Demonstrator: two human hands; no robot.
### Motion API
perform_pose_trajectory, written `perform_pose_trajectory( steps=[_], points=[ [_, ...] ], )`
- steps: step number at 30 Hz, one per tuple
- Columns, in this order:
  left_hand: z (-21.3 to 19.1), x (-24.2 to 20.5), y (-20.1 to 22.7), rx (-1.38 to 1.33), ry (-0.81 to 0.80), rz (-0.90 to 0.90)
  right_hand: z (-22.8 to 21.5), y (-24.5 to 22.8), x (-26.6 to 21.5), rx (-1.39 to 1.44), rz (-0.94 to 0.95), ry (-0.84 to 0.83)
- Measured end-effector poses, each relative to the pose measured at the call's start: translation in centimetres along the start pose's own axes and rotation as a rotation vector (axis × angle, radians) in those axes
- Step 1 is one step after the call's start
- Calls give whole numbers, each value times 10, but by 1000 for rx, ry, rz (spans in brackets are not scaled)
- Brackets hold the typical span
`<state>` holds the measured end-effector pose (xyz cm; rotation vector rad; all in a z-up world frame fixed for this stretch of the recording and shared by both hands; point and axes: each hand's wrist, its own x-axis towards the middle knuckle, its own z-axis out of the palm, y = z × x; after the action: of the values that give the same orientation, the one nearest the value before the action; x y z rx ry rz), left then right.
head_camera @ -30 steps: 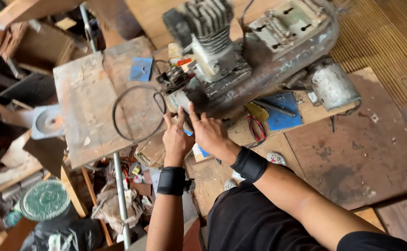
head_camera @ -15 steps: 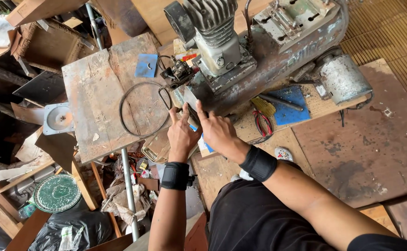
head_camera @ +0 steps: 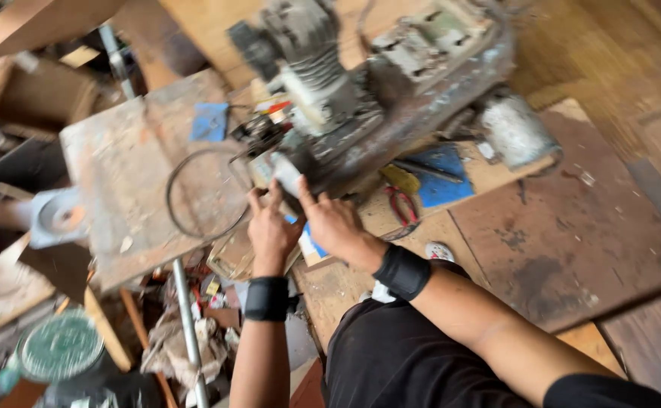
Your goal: Cleaning and repairing parts of an old air compressor using scrapers and small tools.
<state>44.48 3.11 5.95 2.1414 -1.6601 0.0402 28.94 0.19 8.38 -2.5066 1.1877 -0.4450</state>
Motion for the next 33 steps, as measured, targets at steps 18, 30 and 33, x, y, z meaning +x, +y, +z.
perform_pose_trajectory(
  steps=[18, 30, 33],
  points=[
    [-6, -10, 7, -90, 82, 62, -1, 14, -7, 47, 49, 0],
    [2, 2, 2, 37, -105, -1, 8, 15, -10, 204, 138, -87],
    [1, -2, 0, 28, -43, 16, 62, 32, 0, 225, 119, 37]
  ],
)
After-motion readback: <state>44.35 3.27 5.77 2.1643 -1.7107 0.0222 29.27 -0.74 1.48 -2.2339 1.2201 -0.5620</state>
